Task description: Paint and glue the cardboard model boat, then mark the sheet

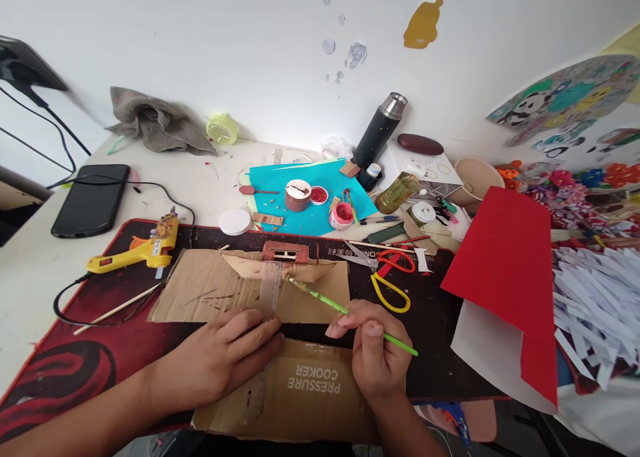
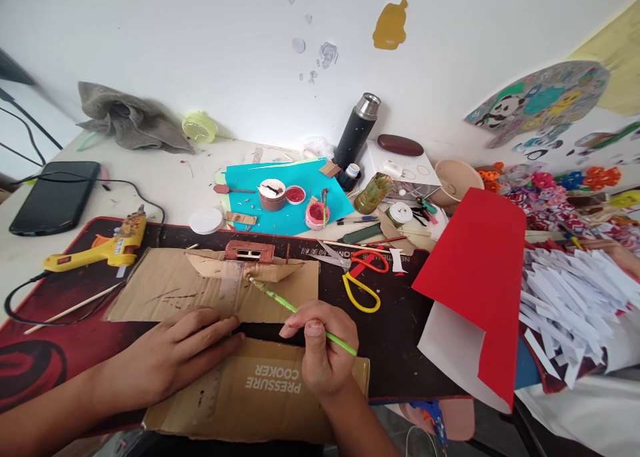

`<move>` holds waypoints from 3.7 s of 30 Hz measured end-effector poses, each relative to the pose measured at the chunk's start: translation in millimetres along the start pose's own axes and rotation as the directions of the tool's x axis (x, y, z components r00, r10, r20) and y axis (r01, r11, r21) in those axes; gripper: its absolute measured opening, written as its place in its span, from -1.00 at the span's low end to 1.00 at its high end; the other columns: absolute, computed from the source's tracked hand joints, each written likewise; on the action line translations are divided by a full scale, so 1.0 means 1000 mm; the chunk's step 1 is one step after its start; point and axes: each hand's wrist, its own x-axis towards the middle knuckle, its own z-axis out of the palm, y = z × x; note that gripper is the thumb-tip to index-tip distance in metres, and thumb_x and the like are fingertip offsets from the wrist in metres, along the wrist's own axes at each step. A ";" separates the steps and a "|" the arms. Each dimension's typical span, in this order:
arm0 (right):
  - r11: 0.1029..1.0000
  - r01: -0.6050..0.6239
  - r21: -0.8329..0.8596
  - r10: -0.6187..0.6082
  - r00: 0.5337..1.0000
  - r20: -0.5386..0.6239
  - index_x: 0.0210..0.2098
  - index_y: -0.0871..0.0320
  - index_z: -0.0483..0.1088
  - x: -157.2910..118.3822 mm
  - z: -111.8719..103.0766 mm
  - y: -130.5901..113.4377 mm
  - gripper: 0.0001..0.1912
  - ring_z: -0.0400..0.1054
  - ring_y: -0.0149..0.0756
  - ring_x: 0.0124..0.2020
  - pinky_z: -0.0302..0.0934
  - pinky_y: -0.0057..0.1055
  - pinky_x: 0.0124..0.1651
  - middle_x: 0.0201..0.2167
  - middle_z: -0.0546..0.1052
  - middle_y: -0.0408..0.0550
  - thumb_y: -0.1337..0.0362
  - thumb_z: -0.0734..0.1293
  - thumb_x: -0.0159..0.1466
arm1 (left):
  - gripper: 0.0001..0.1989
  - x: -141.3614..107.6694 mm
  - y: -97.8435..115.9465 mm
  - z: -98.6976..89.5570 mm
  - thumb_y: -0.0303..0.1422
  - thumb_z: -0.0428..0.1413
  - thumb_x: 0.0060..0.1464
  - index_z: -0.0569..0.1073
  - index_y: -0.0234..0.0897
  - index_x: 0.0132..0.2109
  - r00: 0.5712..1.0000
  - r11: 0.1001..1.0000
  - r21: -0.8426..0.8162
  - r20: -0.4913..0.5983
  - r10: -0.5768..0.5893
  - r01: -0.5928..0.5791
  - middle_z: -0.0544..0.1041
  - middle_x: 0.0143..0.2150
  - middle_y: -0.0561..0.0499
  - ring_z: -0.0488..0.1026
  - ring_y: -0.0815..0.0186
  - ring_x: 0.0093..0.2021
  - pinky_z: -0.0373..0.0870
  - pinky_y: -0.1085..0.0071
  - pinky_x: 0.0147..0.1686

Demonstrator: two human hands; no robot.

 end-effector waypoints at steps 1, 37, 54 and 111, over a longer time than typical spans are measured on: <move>1.000 0.004 0.012 -0.003 1.000 -0.005 -0.15 0.05 0.60 0.000 0.001 0.000 -0.59 0.58 -0.24 -0.45 0.44 -0.30 -0.33 -0.45 0.67 -0.08 0.08 0.20 0.68 | -0.62 -0.001 0.000 0.000 -0.44 0.05 0.46 0.58 -0.21 0.30 1.000 1.000 0.000 0.003 0.000 0.000 0.59 0.26 -0.15 0.42 0.08 0.17 0.46 0.25 0.09; 0.992 -0.048 0.116 0.056 0.996 -0.065 -0.11 0.06 0.64 0.000 -0.001 -0.002 -0.65 0.64 -0.24 -0.39 0.55 -0.31 -0.30 -0.39 0.71 -0.08 0.16 0.25 0.67 | -0.58 -0.001 -0.001 0.002 -0.53 -0.01 0.45 0.55 -0.26 0.31 1.000 0.999 -0.041 0.008 -0.015 0.015 0.57 0.27 -0.15 0.39 0.06 0.22 0.50 0.27 0.02; 0.995 -0.048 0.093 0.063 0.984 -0.168 -0.21 0.10 0.63 0.006 -0.002 -0.004 -0.60 0.62 -0.22 -0.48 0.55 -0.31 -0.39 -0.48 0.67 -0.09 0.11 0.27 0.66 | -0.57 0.001 -0.001 0.000 -0.55 0.00 0.42 0.55 -0.26 0.30 1.000 0.999 -0.038 0.014 -0.013 0.014 0.58 0.26 -0.16 0.40 0.04 0.23 0.55 0.27 0.05; 0.991 -0.099 0.090 0.113 0.979 -0.169 -0.25 0.12 0.63 0.010 0.002 -0.004 -0.58 0.65 -0.22 -0.48 0.57 -0.34 -0.40 -0.48 0.69 -0.06 0.07 0.31 0.64 | -0.59 -0.003 0.001 0.005 -0.53 0.06 0.41 0.57 -0.21 0.28 0.998 0.997 -0.048 0.002 -0.056 0.056 0.55 0.27 -0.16 0.39 0.05 0.20 0.53 0.28 0.09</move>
